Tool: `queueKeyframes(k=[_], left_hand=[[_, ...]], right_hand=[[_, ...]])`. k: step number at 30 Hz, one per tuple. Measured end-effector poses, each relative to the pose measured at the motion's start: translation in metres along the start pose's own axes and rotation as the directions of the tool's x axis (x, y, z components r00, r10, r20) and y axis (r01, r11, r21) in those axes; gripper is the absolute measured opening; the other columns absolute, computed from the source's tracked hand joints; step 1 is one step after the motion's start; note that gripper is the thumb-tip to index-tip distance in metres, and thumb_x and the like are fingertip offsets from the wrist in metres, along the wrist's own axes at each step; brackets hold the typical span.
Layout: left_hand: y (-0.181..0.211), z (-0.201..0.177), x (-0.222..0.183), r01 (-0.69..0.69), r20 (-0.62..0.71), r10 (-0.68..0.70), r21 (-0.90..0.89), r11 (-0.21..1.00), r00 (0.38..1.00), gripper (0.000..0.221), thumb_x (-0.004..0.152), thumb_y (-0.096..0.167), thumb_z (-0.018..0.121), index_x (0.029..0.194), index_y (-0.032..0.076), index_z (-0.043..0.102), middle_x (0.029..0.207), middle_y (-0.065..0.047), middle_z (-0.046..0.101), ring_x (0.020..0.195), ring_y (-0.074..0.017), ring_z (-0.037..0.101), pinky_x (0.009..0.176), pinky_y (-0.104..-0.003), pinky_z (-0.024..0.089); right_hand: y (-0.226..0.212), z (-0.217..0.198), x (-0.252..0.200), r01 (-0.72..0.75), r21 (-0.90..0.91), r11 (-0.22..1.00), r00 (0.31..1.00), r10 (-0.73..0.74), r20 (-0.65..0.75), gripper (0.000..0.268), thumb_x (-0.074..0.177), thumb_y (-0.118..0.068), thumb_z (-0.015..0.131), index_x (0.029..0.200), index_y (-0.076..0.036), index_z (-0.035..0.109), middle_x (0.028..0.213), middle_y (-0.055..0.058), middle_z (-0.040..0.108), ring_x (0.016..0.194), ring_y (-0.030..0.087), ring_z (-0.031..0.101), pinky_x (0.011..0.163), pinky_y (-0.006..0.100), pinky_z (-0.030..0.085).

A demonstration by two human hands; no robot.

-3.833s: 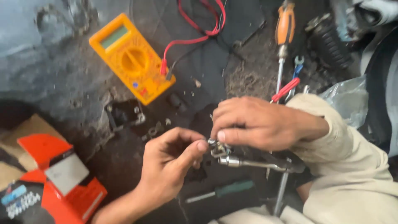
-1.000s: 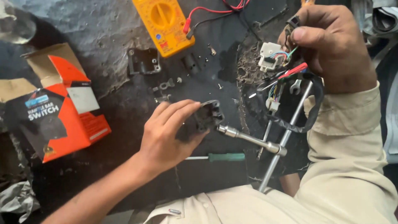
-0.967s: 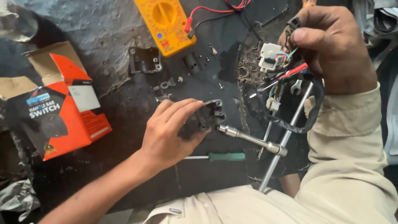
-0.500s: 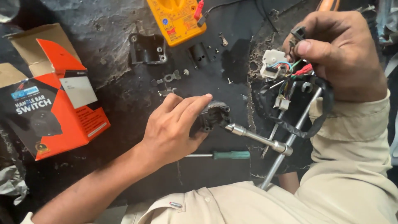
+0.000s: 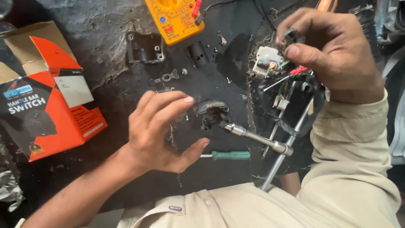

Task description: The person is repairing and cleaning a motorcycle handlebar switch assembly using tools and a multimeter.

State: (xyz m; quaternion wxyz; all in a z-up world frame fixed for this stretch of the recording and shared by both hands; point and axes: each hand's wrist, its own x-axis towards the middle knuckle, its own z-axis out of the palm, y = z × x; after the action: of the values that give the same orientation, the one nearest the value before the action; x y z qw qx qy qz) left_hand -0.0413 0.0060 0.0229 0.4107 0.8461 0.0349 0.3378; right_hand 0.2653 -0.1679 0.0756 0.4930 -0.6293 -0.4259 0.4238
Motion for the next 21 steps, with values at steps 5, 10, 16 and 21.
queueKeyframes(k=[5,10,16,21], left_hand=[[0.020,-0.021,0.014,-0.050,-0.046,0.052,0.042,0.998,0.998,0.041,0.082,0.013,0.084,0.114,-0.001,0.062,0.098,-0.014,0.067,0.079,-0.0239,0.064,0.067,-0.034,0.049],[0.011,-0.023,0.008,-0.009,0.313,-0.068,0.240,0.971,0.947,0.023,0.079,0.013,0.080,0.098,0.005,0.070,0.086,-0.007,0.067,0.075,-0.0241,0.065,0.062,-0.035,0.052],[0.001,-0.005,-0.005,0.156,0.407,-0.276,0.304,0.940,0.871,0.023,0.078,0.018,0.078,0.095,0.004,0.070,0.080,-0.009,0.066,0.076,-0.0286,0.068,0.063,-0.041,0.055],[-0.004,-0.004,-0.006,0.206,0.411,-0.307,0.273,0.940,0.858,0.020,0.078,0.017,0.077,0.090,0.003,0.069,0.077,-0.011,0.062,0.074,-0.0313,0.067,0.063,-0.043,0.054]], right_hand=[[-0.008,0.006,0.010,0.051,0.018,0.999,0.999,-0.051,-0.001,0.020,0.109,-0.019,0.066,0.104,-0.003,0.055,0.119,0.014,0.070,0.106,0.015,0.070,0.099,0.028,0.058],[-0.004,0.005,0.004,-0.003,-0.010,1.000,1.000,0.002,-0.025,0.022,0.112,-0.022,0.063,0.111,-0.001,0.056,0.109,0.017,0.072,0.101,0.019,0.072,0.091,0.030,0.059],[-0.001,0.004,0.005,0.073,0.069,0.995,0.996,-0.076,0.051,0.026,0.111,-0.027,0.068,0.118,-0.005,0.055,0.110,0.013,0.072,0.106,0.018,0.073,0.094,0.030,0.060],[0.003,0.005,0.003,0.081,0.005,0.997,0.995,-0.081,0.056,0.025,0.115,-0.025,0.067,0.113,-0.003,0.056,0.110,0.014,0.072,0.108,0.018,0.072,0.099,0.030,0.060]])
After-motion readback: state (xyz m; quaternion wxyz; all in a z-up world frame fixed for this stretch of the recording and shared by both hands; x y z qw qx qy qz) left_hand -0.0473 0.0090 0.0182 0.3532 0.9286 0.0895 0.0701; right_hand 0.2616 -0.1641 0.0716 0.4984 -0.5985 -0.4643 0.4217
